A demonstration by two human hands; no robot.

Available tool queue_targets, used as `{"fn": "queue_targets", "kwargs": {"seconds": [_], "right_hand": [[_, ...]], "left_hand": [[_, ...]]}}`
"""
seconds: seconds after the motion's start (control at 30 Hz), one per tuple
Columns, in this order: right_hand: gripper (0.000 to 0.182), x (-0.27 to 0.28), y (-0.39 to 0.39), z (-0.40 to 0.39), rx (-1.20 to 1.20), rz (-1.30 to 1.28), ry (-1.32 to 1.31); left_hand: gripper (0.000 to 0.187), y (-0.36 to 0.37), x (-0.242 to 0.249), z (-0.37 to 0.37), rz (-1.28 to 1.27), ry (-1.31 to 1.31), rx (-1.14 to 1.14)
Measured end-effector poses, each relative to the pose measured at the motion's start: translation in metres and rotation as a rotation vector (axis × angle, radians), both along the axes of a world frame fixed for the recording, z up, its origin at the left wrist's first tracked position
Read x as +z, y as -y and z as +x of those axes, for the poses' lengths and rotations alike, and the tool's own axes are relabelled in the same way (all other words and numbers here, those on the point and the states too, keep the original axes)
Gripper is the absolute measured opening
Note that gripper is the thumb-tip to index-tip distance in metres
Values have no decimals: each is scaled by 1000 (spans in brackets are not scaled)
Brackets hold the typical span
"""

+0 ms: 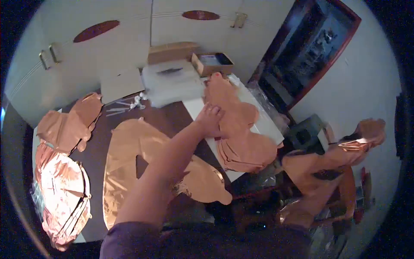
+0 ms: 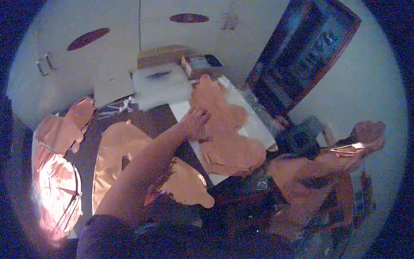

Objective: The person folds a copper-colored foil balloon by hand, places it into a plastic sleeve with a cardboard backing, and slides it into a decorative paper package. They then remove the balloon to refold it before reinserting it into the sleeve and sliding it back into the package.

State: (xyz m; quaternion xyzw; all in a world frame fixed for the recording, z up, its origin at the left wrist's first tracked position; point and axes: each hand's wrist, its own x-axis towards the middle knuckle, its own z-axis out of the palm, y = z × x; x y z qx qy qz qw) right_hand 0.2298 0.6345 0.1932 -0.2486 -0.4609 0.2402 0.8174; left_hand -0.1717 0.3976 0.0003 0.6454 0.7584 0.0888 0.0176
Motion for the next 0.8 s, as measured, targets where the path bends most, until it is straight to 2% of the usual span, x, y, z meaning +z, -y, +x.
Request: {"fn": "queue_targets", "kwargs": {"seconds": [0.1,0.2,0.23,0.3,0.37,0.43,0.47,0.5,0.53,0.57,0.7,0.8], "right_hand": [[14,33,22,-22,165,24,66],[12,49,67,-82,435,36,178],[11,50,88,-109,545,33,226],[11,41,140,-170,763,18,357],[10,12,202,-233,908,45,603],[4,-37,267,-286,682,369,974],[10,-78,286,-321,975,197,860],[17,-67,325,-327,1025,8,1197],[22,-106,339,-355,886,313,1092],[23,-126,360,-379,819,345,1152],[24,-181,421,-428,550,430,1412],[22,-214,436,-439,383,439,1375]], "left_hand": [[102,7,7,10,-20,-50,44],[86,15,-21,11,484,-177,15],[81,36,-14,14,430,-106,74],[71,87,26,32,334,37,185],[60,165,44,32,346,58,206],[67,257,36,19,159,145,238],[67,303,49,30,171,124,334],[67,344,59,43,184,100,428],[64,380,49,49,203,57,457],[61,408,38,55,222,13,486],[69,457,15,67,245,78,391],[70,462,14,64,215,62,410]]}}
